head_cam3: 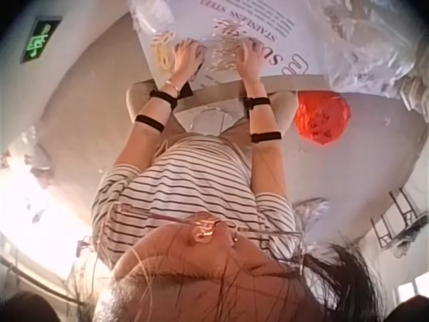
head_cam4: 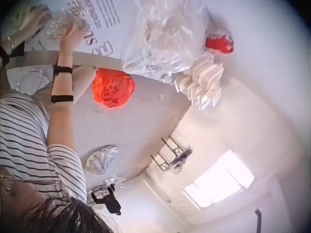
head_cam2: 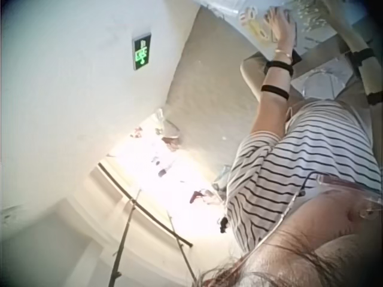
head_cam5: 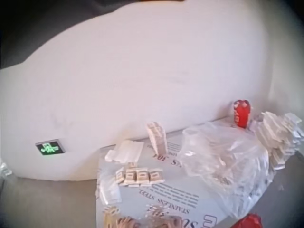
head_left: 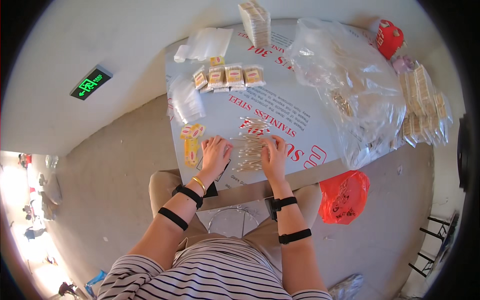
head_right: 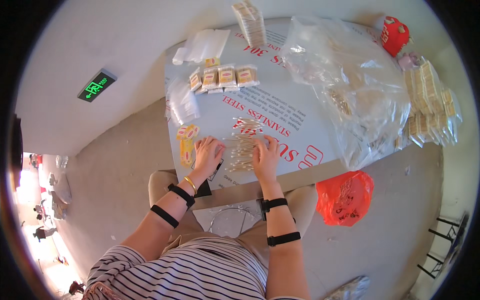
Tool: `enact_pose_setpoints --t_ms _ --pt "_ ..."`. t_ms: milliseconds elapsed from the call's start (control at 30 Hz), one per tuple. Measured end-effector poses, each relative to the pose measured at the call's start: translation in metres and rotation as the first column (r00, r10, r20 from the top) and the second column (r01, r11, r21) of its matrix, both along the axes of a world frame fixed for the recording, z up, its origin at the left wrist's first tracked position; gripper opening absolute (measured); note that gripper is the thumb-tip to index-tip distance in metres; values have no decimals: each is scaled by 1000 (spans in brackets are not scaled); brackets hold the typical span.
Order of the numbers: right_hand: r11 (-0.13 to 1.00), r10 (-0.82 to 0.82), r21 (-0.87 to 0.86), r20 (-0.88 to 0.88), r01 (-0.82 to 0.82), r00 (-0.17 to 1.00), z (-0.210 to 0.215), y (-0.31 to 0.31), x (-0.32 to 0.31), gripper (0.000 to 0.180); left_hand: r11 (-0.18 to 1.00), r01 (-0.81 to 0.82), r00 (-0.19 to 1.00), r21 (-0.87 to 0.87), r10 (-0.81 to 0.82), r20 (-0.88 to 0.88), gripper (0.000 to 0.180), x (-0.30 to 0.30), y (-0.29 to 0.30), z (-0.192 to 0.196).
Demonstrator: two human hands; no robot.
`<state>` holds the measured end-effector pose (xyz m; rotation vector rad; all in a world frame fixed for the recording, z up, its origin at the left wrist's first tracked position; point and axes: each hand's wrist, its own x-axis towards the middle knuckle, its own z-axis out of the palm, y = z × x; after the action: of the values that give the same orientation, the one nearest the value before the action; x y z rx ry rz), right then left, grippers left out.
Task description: Organizing and packaging small items into bundles or stacks on a table.
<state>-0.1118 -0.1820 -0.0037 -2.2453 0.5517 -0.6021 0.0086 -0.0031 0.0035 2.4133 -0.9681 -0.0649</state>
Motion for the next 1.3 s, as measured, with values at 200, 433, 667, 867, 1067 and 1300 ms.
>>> enact_pose_setpoints --t_ms 200,433,667,867,1067,1300 --pt "997 -11 -79 17 12 1000 -1 -9 0 27 996 -60 998 -64 59 -18 9 -4 -7 -1" --pt "987 72 -140 -54 -79 996 1 -11 5 26 998 47 999 -45 -47 0 9 -7 -39 5" --pt "962 174 -189 -138 -198 975 0 -38 23 10 999 -15 999 -35 13 -47 9 -4 -30 6" --pt "897 204 -343 -236 -278 950 2 -44 37 4 999 -32 999 -18 31 -17 9 2 -19 3" --pt "875 248 -338 -302 -347 920 7 -45 42 3 998 -48 999 -30 47 -18 9 1 -21 4" --pt "935 208 -229 -267 -271 941 8 -49 29 4 999 19 999 -46 -17 31 10 8 -30 8"
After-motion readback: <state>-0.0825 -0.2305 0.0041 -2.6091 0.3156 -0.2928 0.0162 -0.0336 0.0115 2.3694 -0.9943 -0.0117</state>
